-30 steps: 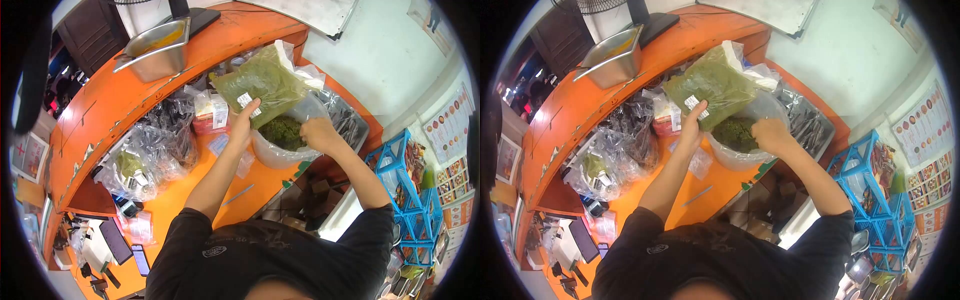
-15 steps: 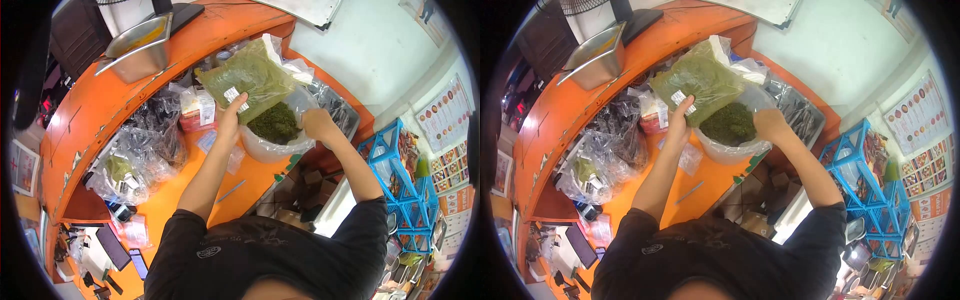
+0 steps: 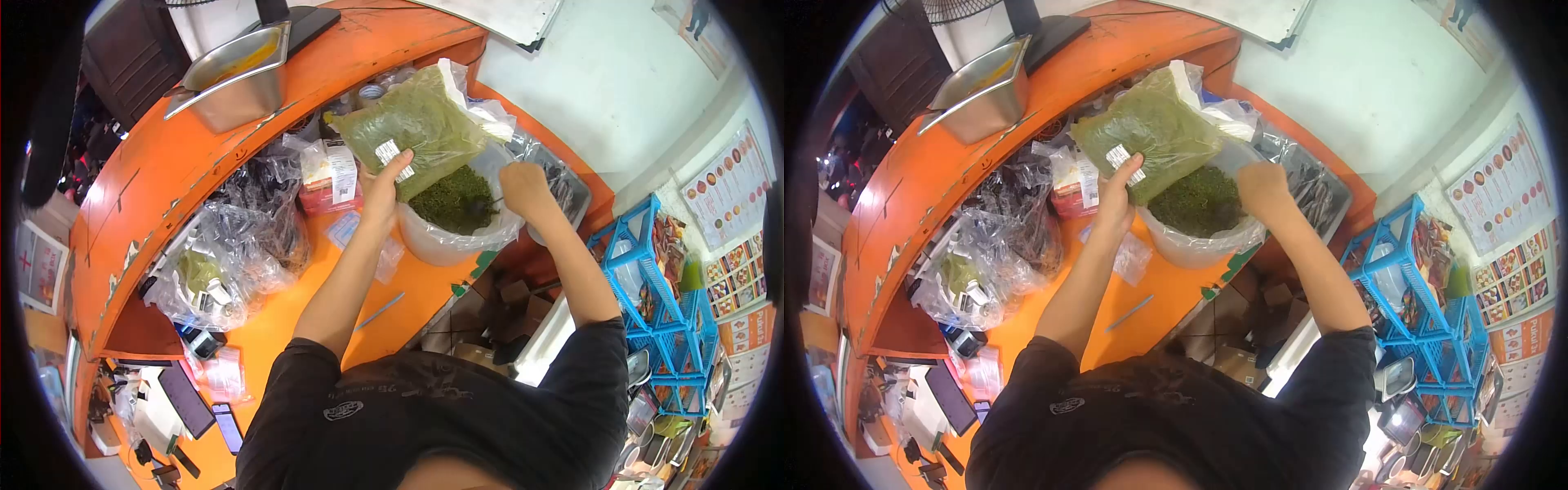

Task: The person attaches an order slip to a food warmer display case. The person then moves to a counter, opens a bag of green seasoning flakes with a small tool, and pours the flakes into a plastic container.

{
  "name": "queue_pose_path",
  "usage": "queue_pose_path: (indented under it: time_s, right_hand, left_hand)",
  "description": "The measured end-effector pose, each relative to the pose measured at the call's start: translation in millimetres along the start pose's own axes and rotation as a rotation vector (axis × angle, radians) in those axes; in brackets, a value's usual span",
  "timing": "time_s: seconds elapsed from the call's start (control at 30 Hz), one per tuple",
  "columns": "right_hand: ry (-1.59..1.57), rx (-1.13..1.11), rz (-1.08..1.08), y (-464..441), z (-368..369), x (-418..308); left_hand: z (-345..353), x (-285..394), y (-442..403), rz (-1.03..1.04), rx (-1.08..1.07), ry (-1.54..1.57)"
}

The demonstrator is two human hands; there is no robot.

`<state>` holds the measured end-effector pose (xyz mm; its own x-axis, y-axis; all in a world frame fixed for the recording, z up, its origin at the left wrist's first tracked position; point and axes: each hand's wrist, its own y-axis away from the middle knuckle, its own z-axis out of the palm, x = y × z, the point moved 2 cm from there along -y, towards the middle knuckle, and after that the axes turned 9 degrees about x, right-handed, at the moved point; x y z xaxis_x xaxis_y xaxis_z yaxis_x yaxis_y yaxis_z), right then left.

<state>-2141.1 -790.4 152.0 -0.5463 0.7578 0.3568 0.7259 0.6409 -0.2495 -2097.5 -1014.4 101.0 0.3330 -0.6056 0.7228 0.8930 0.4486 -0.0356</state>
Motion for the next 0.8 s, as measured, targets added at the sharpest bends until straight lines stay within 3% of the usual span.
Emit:
queue_pose_path:
  time_s: [0.13, 0.27, 0.4, 0.5, 0.6, 0.63, 0.73, 0.8]
  right_hand:
    - [-0.001, -0.010, -0.108, 9, 42, 0]
    - [-0.096, 0.061, -0.153, 15, 22, 17]
    - [-0.634, 0.235, 0.493, 10, -61, 49]
    - [-0.982, 0.588, 0.350, -18, -16, 58]
    - [-1.234, 0.219, 0.416, -39, 12, 38]
    - [-1.372, 0.243, 0.400, -45, 15, 35]
    - [-1.754, 0.305, 0.342, -58, 22, 31]
    - [-1.814, 0.407, 0.374, -61, 31, 22]
  left_hand:
    - [-1, -1, -1, 0.033, -0.001, -0.039]
    - [3, 6, 3, 0.071, 0.009, -0.036]
    - [-3, 20, -5, 0.036, -0.061, -0.156]
    - [-2, 26, -10, 0.018, -0.147, -0.210]
    - [10, 37, -3, 0.061, -0.200, -0.276]
    - [12, 41, -3, 0.075, -0.223, -0.305]
    - [9, 45, -19, 0.437, -0.349, -0.552]
    - [15, 53, -23, 0.539, -0.351, -0.703]
